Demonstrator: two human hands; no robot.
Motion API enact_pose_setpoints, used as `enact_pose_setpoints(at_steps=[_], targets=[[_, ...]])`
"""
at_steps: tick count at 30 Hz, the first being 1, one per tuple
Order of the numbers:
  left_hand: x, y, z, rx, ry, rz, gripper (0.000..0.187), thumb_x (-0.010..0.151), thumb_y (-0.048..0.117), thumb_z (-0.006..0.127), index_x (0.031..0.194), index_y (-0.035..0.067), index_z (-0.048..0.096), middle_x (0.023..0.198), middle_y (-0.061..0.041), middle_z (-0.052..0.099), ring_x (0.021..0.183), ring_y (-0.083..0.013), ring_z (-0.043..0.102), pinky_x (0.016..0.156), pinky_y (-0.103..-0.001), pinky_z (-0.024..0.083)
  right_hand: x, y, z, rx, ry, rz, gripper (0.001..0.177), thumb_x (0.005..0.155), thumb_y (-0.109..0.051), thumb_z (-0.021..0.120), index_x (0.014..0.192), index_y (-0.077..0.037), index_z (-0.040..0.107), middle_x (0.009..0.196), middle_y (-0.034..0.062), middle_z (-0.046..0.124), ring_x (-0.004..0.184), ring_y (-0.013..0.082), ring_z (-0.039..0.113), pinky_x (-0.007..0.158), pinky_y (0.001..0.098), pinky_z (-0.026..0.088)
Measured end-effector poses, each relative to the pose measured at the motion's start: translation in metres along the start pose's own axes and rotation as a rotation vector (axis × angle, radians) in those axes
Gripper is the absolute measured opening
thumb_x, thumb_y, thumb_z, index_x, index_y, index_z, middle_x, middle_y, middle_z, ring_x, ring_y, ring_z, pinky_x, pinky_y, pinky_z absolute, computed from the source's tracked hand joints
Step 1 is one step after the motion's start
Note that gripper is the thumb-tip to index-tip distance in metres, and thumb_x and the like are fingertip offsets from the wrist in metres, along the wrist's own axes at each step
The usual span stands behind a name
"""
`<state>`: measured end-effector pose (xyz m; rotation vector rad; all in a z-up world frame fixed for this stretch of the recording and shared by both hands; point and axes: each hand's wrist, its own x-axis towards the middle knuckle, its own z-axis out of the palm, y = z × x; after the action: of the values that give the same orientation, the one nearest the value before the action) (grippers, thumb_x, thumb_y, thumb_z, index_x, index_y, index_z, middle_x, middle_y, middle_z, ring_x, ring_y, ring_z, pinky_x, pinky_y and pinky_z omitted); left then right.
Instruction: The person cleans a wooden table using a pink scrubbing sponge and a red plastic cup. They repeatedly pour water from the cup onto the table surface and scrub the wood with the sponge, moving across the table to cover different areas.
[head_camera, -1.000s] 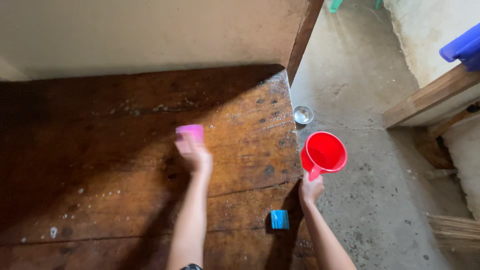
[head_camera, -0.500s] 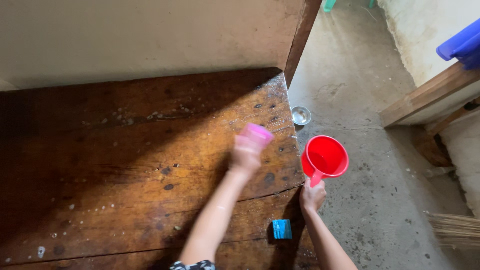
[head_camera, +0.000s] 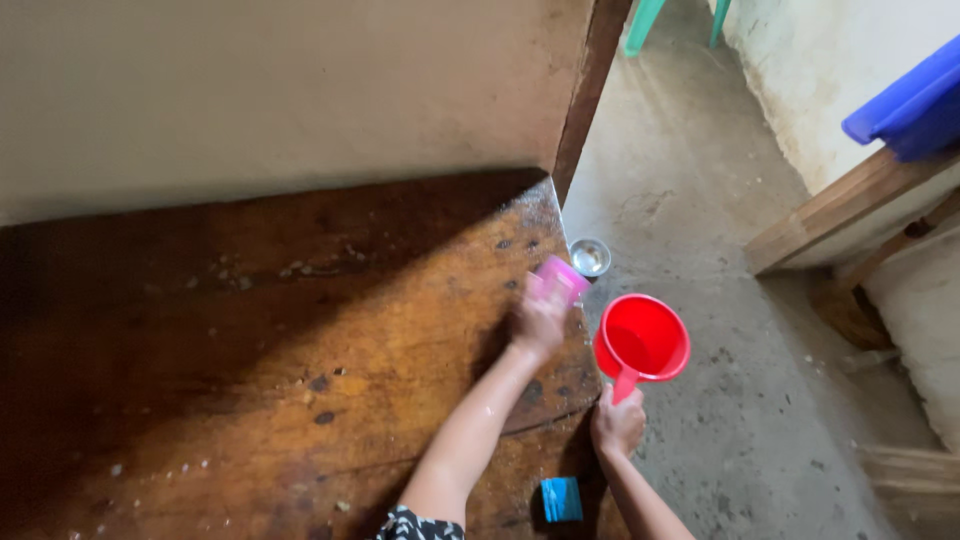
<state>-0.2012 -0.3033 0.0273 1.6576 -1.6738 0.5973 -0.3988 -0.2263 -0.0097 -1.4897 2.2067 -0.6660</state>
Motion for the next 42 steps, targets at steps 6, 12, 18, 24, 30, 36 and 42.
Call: enact_pose_setpoints(at_steps=[6,12,18,24,30,36,42], targets=[[-0.005,-0.089,0.008,-0.167,-0.141,-0.337,0.039,0.108,0.021,0.034,0.124,0.008,0.067,0.129,-0.021,0.066,0.119,-0.0409,0.062,0.103,-0.051,0.051,-0.005,-0.006,-0.007,-0.016,-0.016,-0.04,0.047,0.095,-0.042,0.062,0.117,0.0,0.062,0.094,0.0328,0.071,0.09,0.052,0.069,0.081,0.0589,0.053],[0.033,-0.205,0.002,-0.125,0.239,-0.9,0.037,0.108,0.022,0.039,0.124,0.008,0.069,0.129,-0.02,0.068,0.119,-0.0385,0.063,0.103,-0.049,0.05,-0.007,-0.016,-0.009,-0.047,-0.087,-0.073,0.047,0.095,-0.044,0.06,0.12,-0.004,0.061,0.092,0.0321,0.072,0.089,0.0519,0.069,0.081,0.0598,0.054],[0.061,-0.067,0.078,-0.323,-0.058,-0.489,0.035,0.108,0.023,0.044,0.124,0.008,0.071,0.129,-0.02,0.071,0.12,-0.0362,0.064,0.103,-0.046,0.05,-0.007,-0.023,-0.011,-0.054,-0.092,-0.075,0.047,0.095,-0.042,0.06,0.121,-0.003,0.06,0.091,0.0319,0.072,0.088,0.0512,0.07,0.08,0.0595,0.054],[0.055,-0.118,0.134,-0.257,-0.143,-0.392,0.033,0.108,0.024,0.05,0.124,0.008,0.073,0.128,-0.02,0.073,0.12,-0.0339,0.065,0.103,-0.044,0.049,-0.007,-0.021,-0.01,-0.014,-0.071,-0.114,0.044,0.095,-0.04,0.06,0.12,-0.004,0.06,0.09,0.0309,0.072,0.086,0.0511,0.07,0.078,0.0591,0.055],[0.118,-0.184,0.168,-0.161,0.543,-0.522,0.031,0.112,0.019,0.049,0.128,0.01,0.074,0.134,-0.022,0.073,0.126,-0.0338,0.063,0.107,-0.044,0.046,-0.006,-0.031,-0.009,-0.053,-0.075,-0.072,0.043,0.094,-0.04,0.06,0.121,-0.006,0.06,0.09,0.0295,0.073,0.087,0.0499,0.071,0.078,0.0581,0.055],[0.143,-0.127,0.142,-0.294,-0.042,-0.393,0.028,0.098,0.02,0.057,0.115,0.008,0.076,0.117,-0.016,0.075,0.107,-0.0362,0.067,0.095,-0.046,0.05,-0.001,-0.042,-0.011,-0.035,-0.058,-0.091,0.043,0.094,-0.039,0.059,0.121,-0.005,0.06,0.091,0.0288,0.073,0.087,0.0499,0.07,0.078,0.0587,0.055],[0.069,-0.289,-0.013,-0.25,0.229,-0.7,0.028,0.105,0.012,0.049,0.118,0.015,0.075,0.125,-0.013,0.073,0.118,-0.031,0.068,0.107,-0.043,0.051,0.0,-0.036,-0.007,-0.035,-0.053,-0.119,0.043,0.095,-0.039,0.061,0.12,-0.003,0.06,0.09,0.0318,0.072,0.088,0.0511,0.07,0.079,0.0586,0.055]])
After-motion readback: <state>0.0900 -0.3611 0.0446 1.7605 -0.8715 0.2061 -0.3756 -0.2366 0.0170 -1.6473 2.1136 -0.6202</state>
